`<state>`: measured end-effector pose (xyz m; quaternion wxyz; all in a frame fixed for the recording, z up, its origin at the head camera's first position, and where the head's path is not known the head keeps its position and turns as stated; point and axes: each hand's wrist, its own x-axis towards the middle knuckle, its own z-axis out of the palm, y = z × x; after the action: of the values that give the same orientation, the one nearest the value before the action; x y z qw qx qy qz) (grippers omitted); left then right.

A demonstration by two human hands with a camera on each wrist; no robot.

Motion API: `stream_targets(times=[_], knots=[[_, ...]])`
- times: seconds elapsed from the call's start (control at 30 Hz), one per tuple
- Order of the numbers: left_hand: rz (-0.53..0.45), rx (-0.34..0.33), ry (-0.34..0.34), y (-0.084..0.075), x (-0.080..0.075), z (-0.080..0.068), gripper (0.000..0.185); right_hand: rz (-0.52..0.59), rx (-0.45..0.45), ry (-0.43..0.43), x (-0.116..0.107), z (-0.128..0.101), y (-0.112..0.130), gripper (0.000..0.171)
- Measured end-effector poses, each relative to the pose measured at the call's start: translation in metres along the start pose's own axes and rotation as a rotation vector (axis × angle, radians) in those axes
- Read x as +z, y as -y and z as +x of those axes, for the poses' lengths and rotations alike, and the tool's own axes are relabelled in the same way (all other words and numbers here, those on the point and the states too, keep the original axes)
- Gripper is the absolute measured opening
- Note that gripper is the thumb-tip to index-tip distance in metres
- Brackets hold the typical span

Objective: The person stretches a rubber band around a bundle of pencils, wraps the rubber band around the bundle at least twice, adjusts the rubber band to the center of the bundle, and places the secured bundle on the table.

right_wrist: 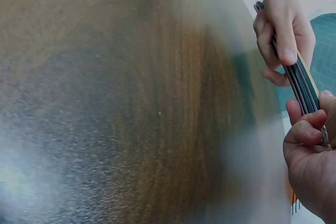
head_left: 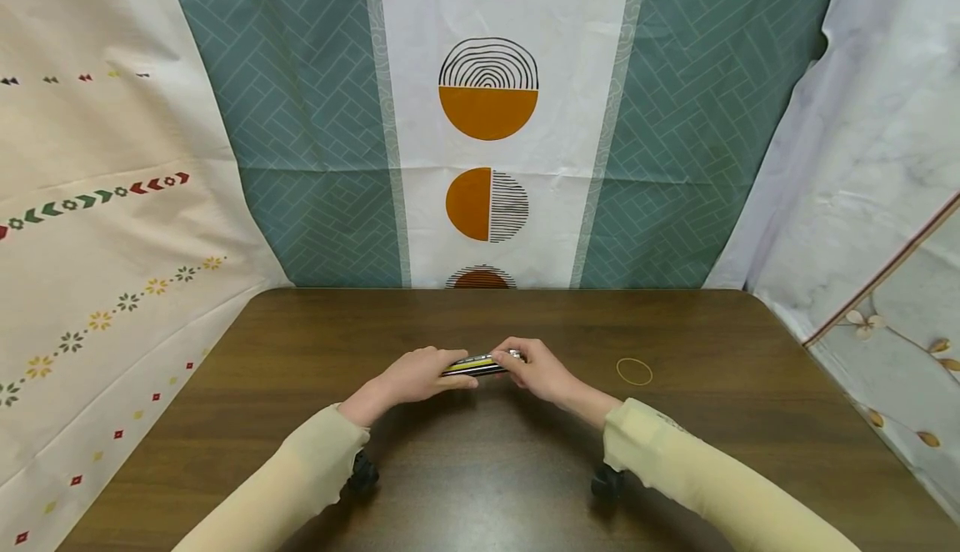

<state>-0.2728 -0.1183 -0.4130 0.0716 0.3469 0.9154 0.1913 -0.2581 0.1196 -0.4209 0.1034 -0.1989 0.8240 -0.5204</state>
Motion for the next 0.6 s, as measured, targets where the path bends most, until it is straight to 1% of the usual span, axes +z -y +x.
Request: stream_targets(times=[0.07, 0.13, 0.2, 0.3, 0.43, 0.5, 0.6], knots=[[0.019, -0.004, -0.009, -0.002, 0.002, 0.002, 0.035, 0.011, 0.005, -0.004, 0.0, -0.002, 0.0, 0.024], [0.015, -0.004, -0.005, -0.003, 0.002, 0.003, 0.035, 0.025, 0.01, -0.011, 0.0, -0.004, 0.0, 0.025], [-0.011, 0.003, 0.01, -0.004, 0.003, 0.004, 0.033, 0.026, 0.011, -0.023, 0.001, -0.005, 0.0, 0.024], [-0.096, 0.01, 0.054, -0.005, 0.003, 0.006, 0.031, 0.019, 0.008, -0.043, 0.0, -0.006, 0.001, 0.022], [-0.237, 0.007, 0.117, -0.009, 0.003, 0.009, 0.023, 0.006, -0.008, -0.077, -0.001, -0.008, 0.004, 0.019], [-0.277, 0.009, 0.124, -0.011, 0.003, 0.011, 0.022, 0.007, -0.011, -0.099, -0.003, -0.009, 0.005, 0.019], [-0.291, 0.002, 0.101, -0.015, 0.004, 0.013, 0.028, 0.021, 0.003, -0.14, -0.004, -0.011, 0.005, 0.02]])
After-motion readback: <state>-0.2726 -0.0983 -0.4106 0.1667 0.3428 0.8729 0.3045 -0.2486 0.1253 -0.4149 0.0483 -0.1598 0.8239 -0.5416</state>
